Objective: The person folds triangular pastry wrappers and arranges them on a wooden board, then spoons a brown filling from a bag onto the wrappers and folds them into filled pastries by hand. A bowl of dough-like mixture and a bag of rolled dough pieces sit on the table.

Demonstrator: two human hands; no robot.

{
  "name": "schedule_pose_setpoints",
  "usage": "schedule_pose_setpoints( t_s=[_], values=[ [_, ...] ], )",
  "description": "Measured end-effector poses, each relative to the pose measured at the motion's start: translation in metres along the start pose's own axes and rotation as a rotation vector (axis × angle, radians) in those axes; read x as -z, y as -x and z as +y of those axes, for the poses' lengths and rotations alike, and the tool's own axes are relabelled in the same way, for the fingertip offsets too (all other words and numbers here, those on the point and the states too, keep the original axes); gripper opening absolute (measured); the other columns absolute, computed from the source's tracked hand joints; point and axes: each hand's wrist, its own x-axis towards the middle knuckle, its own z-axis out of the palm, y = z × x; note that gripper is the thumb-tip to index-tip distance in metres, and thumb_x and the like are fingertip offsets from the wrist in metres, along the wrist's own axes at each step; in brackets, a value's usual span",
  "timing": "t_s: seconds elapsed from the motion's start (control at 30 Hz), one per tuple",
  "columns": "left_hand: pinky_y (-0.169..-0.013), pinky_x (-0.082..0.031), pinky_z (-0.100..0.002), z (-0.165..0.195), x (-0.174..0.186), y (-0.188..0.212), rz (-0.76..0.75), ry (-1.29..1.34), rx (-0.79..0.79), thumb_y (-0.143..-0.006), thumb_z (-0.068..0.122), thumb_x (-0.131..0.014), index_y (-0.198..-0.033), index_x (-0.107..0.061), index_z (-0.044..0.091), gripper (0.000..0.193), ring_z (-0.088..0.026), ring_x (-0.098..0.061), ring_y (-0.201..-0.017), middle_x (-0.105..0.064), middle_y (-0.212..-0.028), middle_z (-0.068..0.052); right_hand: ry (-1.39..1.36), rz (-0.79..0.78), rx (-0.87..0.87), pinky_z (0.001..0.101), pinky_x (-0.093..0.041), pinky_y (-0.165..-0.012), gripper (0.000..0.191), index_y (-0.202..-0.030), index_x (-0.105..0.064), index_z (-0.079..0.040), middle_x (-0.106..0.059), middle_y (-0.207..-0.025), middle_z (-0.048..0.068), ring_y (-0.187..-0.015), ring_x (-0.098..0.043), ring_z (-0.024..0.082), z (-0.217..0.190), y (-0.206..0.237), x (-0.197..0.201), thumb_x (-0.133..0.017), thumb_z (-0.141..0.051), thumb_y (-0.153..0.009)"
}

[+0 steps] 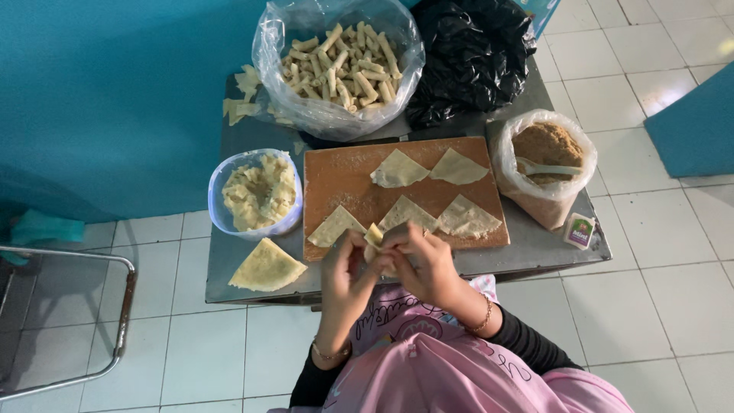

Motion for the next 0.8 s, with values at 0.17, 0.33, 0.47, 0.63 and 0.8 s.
schedule_pose_setpoints(
  t_s=[0.17, 0.33, 0.47, 0.63, 0.8],
  values=[
    [-0.055, -0.032, -0.019, -0.006, 0.001, 0.002, 0.082, 0.105, 0.030, -0.087, -0.006, -0.066, -0.085, -0.050, 0.005, 0.019, 0.000, -0.040, -0.065, -0.052, -0.079, 0.003, 0.008, 0.080, -0.035, 0.0284, -0.056, -0.076, 0.020, -0.103, -0.056, 0.000, -0.065, -0.097, 0.012, -0.085, -0.069, 0.023, 0.005, 0.000, 0.002, -0.064, 0.013, -0.090],
    [-0.055, -0.035, -0.018, -0.007, -0.004, 0.006, 0.172, 0.114, -0.027, -0.085, -0.009, -0.065, -0.086, -0.052, 0.004, 0.019, 0.001, -0.044, -0.066, -0.058, -0.087, 0.003, 0.091, 0.209, -0.094, 0.0261, -0.052, -0.069, 0.015, -0.102, -0.056, 0.000, -0.065, -0.095, 0.011, -0.076, -0.065, 0.018, 0.007, 0.006, 0.001, -0.059, 0.011, -0.094],
    [-0.056, -0.036, -0.018, -0.011, -0.003, 0.006, 0.211, 0.251, -0.008, -0.091, -0.008, -0.066, -0.083, -0.051, 0.004, 0.020, 0.001, -0.045, -0.068, -0.063, -0.093, 0.000, -0.102, 0.338, -0.259, 0.0226, -0.043, -0.063, 0.011, -0.109, -0.054, 0.000, -0.061, -0.095, 0.007, -0.072, -0.049, 0.011, 0.018, 0.013, 0.002, -0.050, 0.007, -0.102],
    [-0.062, -0.039, -0.017, -0.016, -0.008, 0.009, 0.282, 0.398, 0.038, -0.097, -0.004, -0.067, -0.082, -0.051, 0.005, 0.024, 0.001, -0.048, -0.072, -0.063, -0.095, 0.000, -0.311, 0.433, -0.261, 0.0213, -0.046, -0.080, 0.005, -0.114, -0.047, -0.003, -0.055, -0.105, 0.003, -0.090, -0.051, 0.007, 0.029, 0.023, -0.004, -0.050, -0.001, -0.110],
    [-0.060, -0.033, -0.017, -0.025, -0.010, 0.012, 0.396, 0.504, -0.017, -0.097, -0.006, -0.068, -0.083, -0.050, 0.005, 0.025, 0.002, -0.042, -0.068, -0.061, -0.089, 0.000, -0.373, 0.609, -0.244, 0.0195, -0.039, -0.077, 0.006, -0.115, -0.046, -0.005, -0.051, -0.105, 0.002, -0.088, -0.045, 0.006, 0.026, 0.024, -0.005, -0.049, -0.009, -0.113]
  ],
)
